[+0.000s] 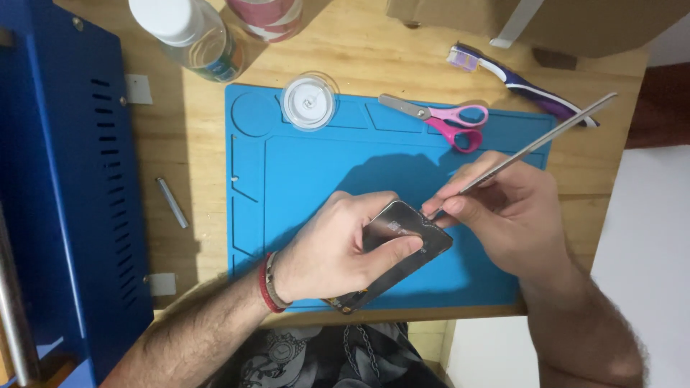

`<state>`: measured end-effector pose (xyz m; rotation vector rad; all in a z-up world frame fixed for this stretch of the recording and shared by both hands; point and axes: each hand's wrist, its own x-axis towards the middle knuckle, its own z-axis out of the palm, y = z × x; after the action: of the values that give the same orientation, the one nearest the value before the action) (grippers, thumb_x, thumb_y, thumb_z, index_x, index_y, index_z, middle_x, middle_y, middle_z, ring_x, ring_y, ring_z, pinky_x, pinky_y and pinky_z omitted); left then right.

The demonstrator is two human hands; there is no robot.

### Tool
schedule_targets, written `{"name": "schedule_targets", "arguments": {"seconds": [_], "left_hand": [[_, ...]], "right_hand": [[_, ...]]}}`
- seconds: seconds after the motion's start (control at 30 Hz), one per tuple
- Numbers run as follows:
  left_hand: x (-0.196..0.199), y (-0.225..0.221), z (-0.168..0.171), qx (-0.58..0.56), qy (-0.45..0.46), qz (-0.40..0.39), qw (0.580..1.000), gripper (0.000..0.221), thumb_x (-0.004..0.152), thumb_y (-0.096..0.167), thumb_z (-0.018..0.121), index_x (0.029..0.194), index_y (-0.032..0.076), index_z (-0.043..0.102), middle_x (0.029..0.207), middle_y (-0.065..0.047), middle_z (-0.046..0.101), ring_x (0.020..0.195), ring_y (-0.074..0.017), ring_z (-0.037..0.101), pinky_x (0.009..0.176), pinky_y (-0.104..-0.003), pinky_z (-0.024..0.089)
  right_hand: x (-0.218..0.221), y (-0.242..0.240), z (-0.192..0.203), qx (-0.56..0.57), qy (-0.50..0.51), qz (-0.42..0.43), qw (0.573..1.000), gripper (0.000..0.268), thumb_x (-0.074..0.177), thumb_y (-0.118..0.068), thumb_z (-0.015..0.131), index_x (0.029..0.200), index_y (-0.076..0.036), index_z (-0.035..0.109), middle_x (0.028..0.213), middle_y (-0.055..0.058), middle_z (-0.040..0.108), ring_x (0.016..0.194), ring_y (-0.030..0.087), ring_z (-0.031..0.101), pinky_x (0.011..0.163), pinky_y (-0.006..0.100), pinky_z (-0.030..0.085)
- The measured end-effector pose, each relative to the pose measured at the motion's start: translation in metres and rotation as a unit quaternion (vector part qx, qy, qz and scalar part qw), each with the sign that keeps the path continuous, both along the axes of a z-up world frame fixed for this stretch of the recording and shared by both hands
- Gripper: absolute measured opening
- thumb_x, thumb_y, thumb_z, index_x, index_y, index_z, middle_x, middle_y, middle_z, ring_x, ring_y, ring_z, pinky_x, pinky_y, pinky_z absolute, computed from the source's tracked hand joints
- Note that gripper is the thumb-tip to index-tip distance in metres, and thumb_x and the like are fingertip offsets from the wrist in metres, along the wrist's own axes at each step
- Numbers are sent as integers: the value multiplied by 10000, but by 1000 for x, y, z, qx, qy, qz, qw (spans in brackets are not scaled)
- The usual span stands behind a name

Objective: Repairing a smartphone screen by prying the display assembly and cleaning the edges with a brush.

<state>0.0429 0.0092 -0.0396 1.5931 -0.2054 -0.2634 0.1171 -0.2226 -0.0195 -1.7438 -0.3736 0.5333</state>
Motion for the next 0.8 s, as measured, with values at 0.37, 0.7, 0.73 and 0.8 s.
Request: {"name": "schedule_targets", "arguments": {"seconds": [0.37, 0.7, 0.73, 0.8], "left_hand": [[-2, -4, -1, 24, -24, 14, 999, 275, 1055, 253, 690, 879, 111, 534, 747, 40, 817, 594, -195, 355, 502, -319, 409], [-2, -2, -2, 28, 0, 18, 999, 243, 1027, 255, 727, 875, 121, 593, 692, 36, 788, 580, -162, 386, 512, -316, 438], [-3, -2, -3, 28, 0, 17, 999, 243, 1027, 255, 727, 875, 121, 593, 692, 36, 788, 580, -162, 386, 512, -316, 438], [-4, -2, -6, 38, -15, 20, 999, 393, 1043, 277, 720, 815, 116, 445, 600, 41, 668, 713, -245, 251, 502, -342, 371]], "right_hand": [[7, -3, 7, -20, 22, 50, 998, 150, 1037, -159, 715, 1010, -12, 700, 919, 120, 793, 823, 174, 783, 707, 220, 684], [-1, 1, 3, -1, -12, 33, 999, 146, 1080, -150, 662, 1000, -30, 636, 893, 153, 769, 814, 194, 773, 686, 218, 678], [-1, 1, 5, -1, -12, 33, 999, 146, 1080, -150, 662, 1000, -30, 636, 893, 153, 769, 814, 194, 773, 686, 218, 678], [-2, 0, 9, -17, 17, 25, 999, 144, 1073, -95, 663, 955, -25, 620, 881, 172, 754, 842, 240, 800, 687, 246, 677]]}}
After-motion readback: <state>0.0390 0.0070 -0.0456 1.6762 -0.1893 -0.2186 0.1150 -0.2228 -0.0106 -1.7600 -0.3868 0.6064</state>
